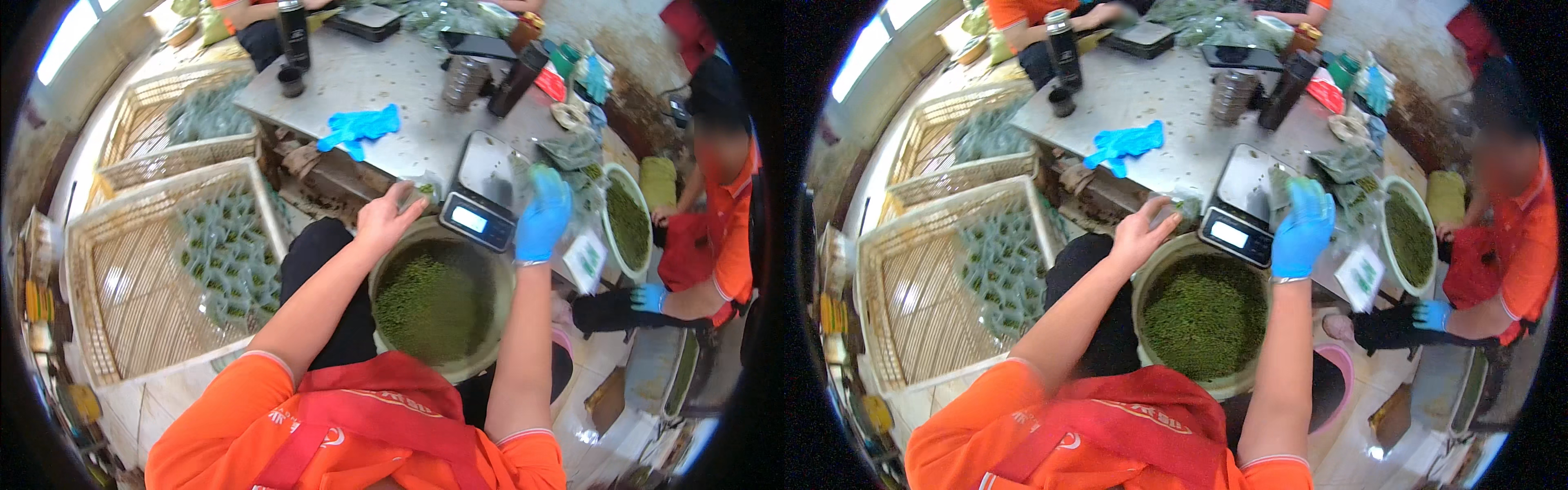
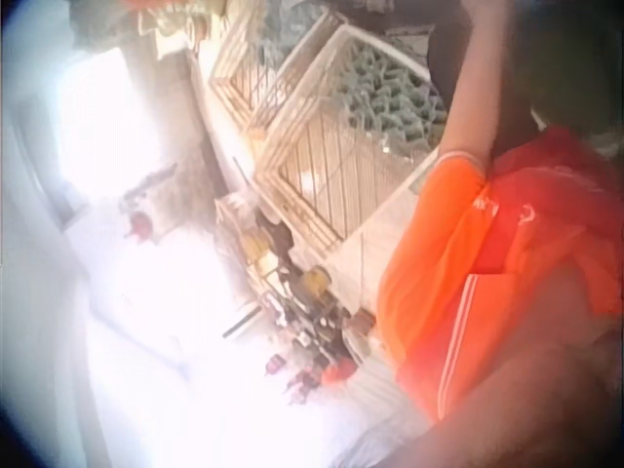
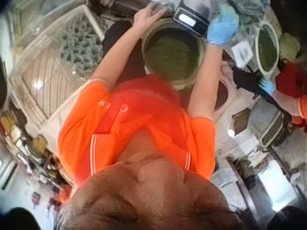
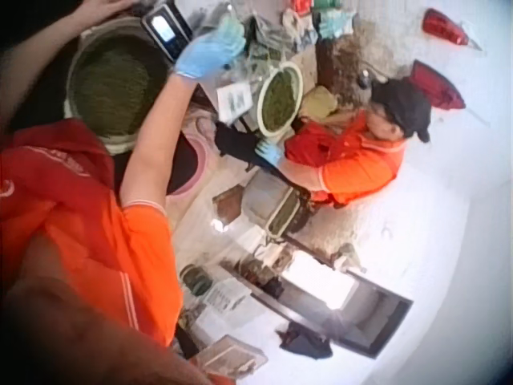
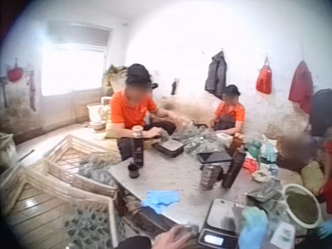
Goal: The person scoops green tea leaves from a large bowl into small plastic bags, weighs each bag on a digital scale, and places the filled bags into a white crate. The process is repeated continuously with coworkers performing similar tasks nearby.
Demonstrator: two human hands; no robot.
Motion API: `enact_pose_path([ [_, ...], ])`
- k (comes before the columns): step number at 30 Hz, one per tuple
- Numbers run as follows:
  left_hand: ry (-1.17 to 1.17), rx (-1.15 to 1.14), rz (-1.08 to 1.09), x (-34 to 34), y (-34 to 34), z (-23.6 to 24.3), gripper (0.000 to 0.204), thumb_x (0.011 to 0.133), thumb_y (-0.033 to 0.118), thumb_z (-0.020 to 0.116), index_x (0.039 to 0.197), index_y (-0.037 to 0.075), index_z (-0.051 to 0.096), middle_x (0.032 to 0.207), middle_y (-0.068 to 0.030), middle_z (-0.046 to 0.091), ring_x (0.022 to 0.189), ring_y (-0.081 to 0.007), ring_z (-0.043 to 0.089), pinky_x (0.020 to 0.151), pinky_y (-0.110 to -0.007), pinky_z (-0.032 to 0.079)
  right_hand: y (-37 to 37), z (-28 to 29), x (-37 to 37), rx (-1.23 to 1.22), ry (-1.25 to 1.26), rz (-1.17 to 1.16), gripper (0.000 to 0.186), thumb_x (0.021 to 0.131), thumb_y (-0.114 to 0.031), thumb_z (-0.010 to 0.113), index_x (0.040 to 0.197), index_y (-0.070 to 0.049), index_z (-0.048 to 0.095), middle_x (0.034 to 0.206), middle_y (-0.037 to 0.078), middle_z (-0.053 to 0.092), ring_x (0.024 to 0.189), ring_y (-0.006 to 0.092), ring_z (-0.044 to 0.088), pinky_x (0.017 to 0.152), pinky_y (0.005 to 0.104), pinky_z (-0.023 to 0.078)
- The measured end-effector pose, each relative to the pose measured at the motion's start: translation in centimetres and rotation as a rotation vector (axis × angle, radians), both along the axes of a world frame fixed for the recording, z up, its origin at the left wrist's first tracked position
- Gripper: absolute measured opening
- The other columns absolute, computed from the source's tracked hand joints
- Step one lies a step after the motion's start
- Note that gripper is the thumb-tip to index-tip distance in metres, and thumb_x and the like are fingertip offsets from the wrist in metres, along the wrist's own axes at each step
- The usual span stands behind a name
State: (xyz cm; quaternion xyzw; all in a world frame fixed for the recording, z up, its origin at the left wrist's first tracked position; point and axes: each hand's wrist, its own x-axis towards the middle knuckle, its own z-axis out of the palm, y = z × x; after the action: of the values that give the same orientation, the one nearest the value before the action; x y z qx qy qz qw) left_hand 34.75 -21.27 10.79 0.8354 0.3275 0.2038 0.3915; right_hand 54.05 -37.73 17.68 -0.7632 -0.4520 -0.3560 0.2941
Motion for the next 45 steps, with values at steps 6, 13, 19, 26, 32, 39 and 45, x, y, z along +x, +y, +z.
enact_pose_path([
  [6,-0.455,-0.004,0.232,-9.5,4.4,1.2,0.046,0.087,0.042,0.054,0.115,0.005,0.054,0.096,-0.0184,0.064,0.092,-0.0304,0.062,0.080,-0.039,0.046,-2.7,-3.3,-5.8,0.018,0.188,0.091,0.042,0.080,0.007,0.045,0.118,-0.004,0.056,0.119,0.016,0.055,0.109,0.0310,0.052,0.097,0.0402,0.037],
  [13,0.043,0.160,0.901,-31.6,12.4,4.0,0.052,0.086,0.049,0.051,0.125,0.014,0.049,0.103,-0.0154,0.063,0.093,-0.0281,0.061,0.081,-0.038,0.046,-8.9,-9.9,-10.3,0.032,0.994,0.224,0.030,0.088,0.002,0.044,0.116,0.002,0.055,0.117,0.016,0.057,0.104,0.0221,0.056,0.091,0.0314,0.044],
  [19,0.106,0.132,1.018,-42.6,22.3,-6.8,0.063,0.082,0.050,0.053,0.127,0.006,0.045,0.115,-0.0228,0.056,0.109,-0.0353,0.053,0.091,-0.041,0.040,-8.9,-9.4,-13.9,-0.175,1.014,0.128,0.029,0.084,0.001,0.052,0.112,0.000,0.059,0.110,0.012,0.062,0.097,0.0189,0.059,0.088,0.0288,0.045],
  [26,0.288,-0.064,0.659,-41.4,23.8,-12.7,0.066,0.081,0.036,0.060,0.130,-0.002,0.038,0.126,-0.0219,0.049,0.113,-0.0357,0.050,0.095,-0.040,0.038,-10.5,-12.6,-13.7,-0.559,0.854,-0.101,0.041,0.080,-0.022,0.061,0.119,-0.014,0.055,0.108,0.016,0.060,0.092,0.0323,0.060,0.081,0.0389,0.048],
  [32,0.249,0.436,0.665,-30.1,18.0,-3.6,0.050,0.081,0.021,0.061,0.125,0.004,0.047,0.118,-0.0182,0.056,0.111,-0.0306,0.053,0.094,-0.036,0.040,-11.3,-16.7,-15.1,-0.721,0.938,-0.189,0.045,0.076,-0.029,0.063,0.116,-0.009,0.055,0.100,0.020,0.062,0.090,0.0365,0.060,0.082,0.0429,0.047],
  [39,-0.152,0.487,0.062,-13.0,7.4,1.6,0.027,0.076,0.015,0.065,0.102,0.010,0.062,0.098,-0.0100,0.063,0.094,-0.0299,0.058,0.085,-0.039,0.044,-10.2,-13.4,-15.4,-0.476,1.092,-0.045,0.016,0.075,-0.018,0.065,0.087,-0.007,0.063,0.083,0.014,0.064,0.077,0.0292,0.062,0.069,0.0359,0.049],
  [45,-0.359,0.361,-0.167,-2.9,-0.9,1.7,0.015,0.077,0.017,0.062,0.090,0.010,0.064,0.080,-0.0099,0.065,0.077,-0.0295,0.061,0.077,-0.039,0.048,-8.3,-6.4,-12.8,0.070,1.481,0.197,0.014,0.080,-0.006,0.062,0.093,-0.003,0.062,0.073,0.004,0.062,0.054,0.0099,0.057,0.048,0.0232,0.045],
])
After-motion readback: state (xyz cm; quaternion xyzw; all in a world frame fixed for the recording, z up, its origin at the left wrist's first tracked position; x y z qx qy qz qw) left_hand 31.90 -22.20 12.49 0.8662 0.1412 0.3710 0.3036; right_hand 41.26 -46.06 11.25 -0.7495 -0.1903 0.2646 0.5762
